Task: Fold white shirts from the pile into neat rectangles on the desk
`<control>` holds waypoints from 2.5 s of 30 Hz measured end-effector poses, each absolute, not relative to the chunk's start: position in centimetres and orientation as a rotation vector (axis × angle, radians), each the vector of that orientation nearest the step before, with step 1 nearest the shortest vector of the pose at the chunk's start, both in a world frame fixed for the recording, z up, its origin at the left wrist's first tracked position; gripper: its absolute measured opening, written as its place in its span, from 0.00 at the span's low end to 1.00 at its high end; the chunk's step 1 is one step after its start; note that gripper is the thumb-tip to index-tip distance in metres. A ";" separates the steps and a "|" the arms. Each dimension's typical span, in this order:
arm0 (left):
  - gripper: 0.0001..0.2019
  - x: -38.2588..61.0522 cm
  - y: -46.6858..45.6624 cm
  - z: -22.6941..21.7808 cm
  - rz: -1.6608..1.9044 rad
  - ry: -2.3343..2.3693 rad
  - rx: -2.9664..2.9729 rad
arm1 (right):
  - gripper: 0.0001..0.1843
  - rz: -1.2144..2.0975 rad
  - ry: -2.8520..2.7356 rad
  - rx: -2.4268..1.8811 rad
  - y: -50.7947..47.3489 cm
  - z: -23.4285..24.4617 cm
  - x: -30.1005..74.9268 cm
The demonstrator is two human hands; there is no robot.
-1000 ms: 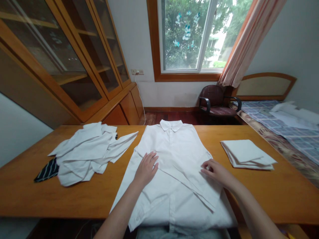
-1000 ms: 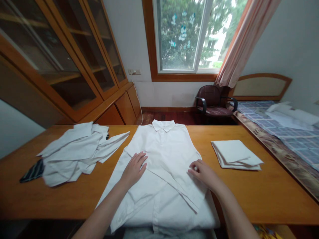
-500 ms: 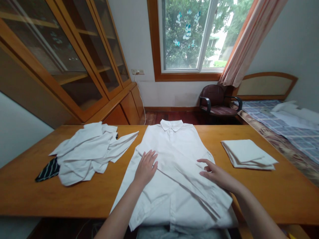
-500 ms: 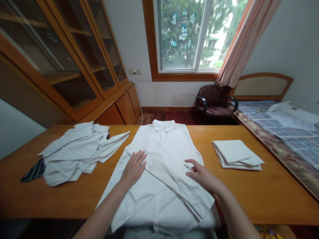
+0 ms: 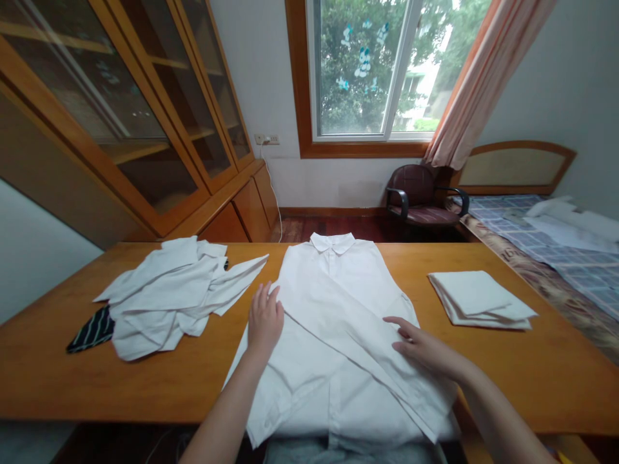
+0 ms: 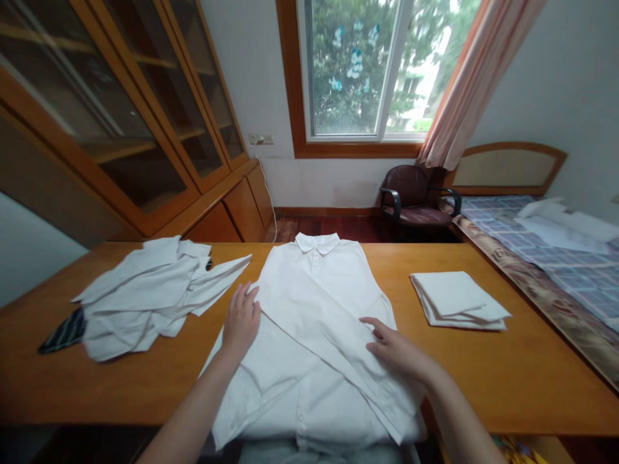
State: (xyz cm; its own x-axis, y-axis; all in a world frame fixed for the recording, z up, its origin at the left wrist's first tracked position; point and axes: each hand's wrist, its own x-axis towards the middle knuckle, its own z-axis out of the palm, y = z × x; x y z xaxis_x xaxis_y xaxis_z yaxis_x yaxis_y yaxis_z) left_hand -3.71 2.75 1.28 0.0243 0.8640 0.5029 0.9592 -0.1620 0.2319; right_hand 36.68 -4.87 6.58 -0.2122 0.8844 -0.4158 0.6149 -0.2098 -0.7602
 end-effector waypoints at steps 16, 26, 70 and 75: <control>0.23 -9.6 7.7 2.9 -1.141 -2.564 -1.854 | 0.33 1.294 -1.502 -1.614 -2.6 5.1 33.3; 0.21 -5.8 10.1 4.1 -0.592 -1.840 -2.345 | 0.31 1.211 -1.901 -1.730 -2.4 5.3 32.1; 0.30 -6.2 10.8 0.3 -0.249 -1.927 -2.442 | 0.26 1.201 -1.942 -1.765 -3.1 4.9 34.0; 0.31 -7.8 11.2 1.0 -0.158 -2.038 -2.342 | 0.27 1.198 -1.965 -1.746 -3.6 5.0 34.1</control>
State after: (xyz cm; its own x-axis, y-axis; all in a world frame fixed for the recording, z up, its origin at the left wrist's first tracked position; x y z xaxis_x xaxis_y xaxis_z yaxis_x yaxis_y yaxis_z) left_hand -7.85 11.25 1.02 0.1352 0.9859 0.0981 0.9893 -0.1399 0.0418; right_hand 34.12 -3.55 5.02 -0.2492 0.9128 -0.3235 0.7055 -0.0577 -0.7064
